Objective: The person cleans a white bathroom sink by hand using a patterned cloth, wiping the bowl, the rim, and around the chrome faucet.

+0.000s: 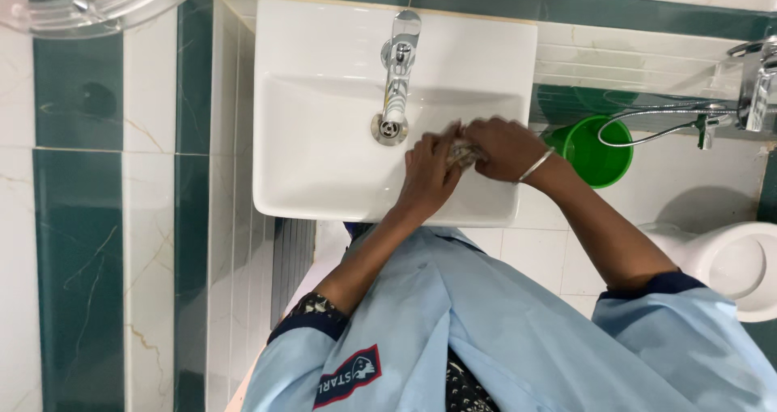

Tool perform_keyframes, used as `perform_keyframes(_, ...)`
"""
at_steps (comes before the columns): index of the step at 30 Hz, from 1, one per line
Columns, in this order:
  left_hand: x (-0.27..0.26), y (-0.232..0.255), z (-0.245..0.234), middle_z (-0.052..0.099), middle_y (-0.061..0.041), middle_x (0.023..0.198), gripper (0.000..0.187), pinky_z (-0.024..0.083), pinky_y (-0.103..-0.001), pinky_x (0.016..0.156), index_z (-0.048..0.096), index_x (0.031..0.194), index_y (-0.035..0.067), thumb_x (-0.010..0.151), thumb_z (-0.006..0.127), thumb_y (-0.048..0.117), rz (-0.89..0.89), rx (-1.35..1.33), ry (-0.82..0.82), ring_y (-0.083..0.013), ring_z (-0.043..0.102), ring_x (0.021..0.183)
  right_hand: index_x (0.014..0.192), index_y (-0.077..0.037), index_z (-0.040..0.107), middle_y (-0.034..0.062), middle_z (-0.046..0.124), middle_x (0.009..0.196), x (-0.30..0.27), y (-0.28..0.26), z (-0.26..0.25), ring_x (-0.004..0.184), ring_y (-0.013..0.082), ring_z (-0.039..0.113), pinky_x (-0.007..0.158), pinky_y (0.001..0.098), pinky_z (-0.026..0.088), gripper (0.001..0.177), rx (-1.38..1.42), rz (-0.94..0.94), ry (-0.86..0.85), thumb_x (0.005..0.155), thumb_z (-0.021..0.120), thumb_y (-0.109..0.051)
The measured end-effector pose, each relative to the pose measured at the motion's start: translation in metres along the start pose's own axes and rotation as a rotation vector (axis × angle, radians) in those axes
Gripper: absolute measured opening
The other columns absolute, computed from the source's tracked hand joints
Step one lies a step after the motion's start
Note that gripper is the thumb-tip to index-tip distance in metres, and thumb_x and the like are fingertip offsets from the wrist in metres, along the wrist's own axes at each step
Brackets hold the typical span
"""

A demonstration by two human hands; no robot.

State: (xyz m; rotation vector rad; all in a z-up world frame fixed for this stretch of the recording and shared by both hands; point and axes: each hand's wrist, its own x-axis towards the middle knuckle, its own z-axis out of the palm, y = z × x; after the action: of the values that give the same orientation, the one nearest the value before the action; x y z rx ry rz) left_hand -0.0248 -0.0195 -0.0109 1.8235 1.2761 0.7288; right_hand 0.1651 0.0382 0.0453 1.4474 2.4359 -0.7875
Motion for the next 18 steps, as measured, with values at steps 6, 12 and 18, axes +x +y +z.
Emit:
perform_keyframes(6, 0.06, -0.004, 0.013, 0.015, -0.028, 0.166, 0.086, 0.024, -0.057, 0.128, 0.013, 0.166, 0.005, 0.097, 0.063, -0.001, 0.182, 0.007, 0.45, -0.0451, 0.019, 0.158, 0.159, -0.015, 0.044, 0.0233, 0.032, 0.165, 0.06, -0.001, -0.023, 0.153, 0.0464, 0.022, 0.122, 0.0629, 0.014, 0.094, -0.073, -0.144, 0.684, 0.073, 0.08, -0.026)
perform_keyframes(12, 0.076, -0.034, 0.017, 0.007, -0.026, 0.172, 0.091, 0.015, -0.06, 0.131, 0.015, 0.164, 0.0, 0.088, 0.066, 0.001, 0.155, 0.151, 0.302, -0.0454, 0.011, 0.161, 0.158, -0.006, 0.031, 0.0197, 0.031, 0.163, 0.108, 0.041, -0.006, 0.152, 0.0434, 0.024, 0.123, 0.0607, 0.014, 0.103, -0.001, -0.043, 0.388, 0.077, 0.081, -0.046)
perform_keyframes(18, 0.098, -0.011, 0.055, 0.023, -0.021, 0.166, 0.086, 0.011, -0.06, 0.13, 0.026, 0.158, 0.002, 0.083, 0.068, 0.003, 0.278, 0.247, 0.037, -0.0397, 0.017, 0.158, 0.158, 0.006, 0.034, 0.0323, 0.032, 0.164, 0.041, 0.093, 0.062, 0.157, 0.0504, 0.026, 0.134, 0.0574, 0.021, 0.093, -0.021, 0.111, 0.763, 0.09, 0.083, -0.035)
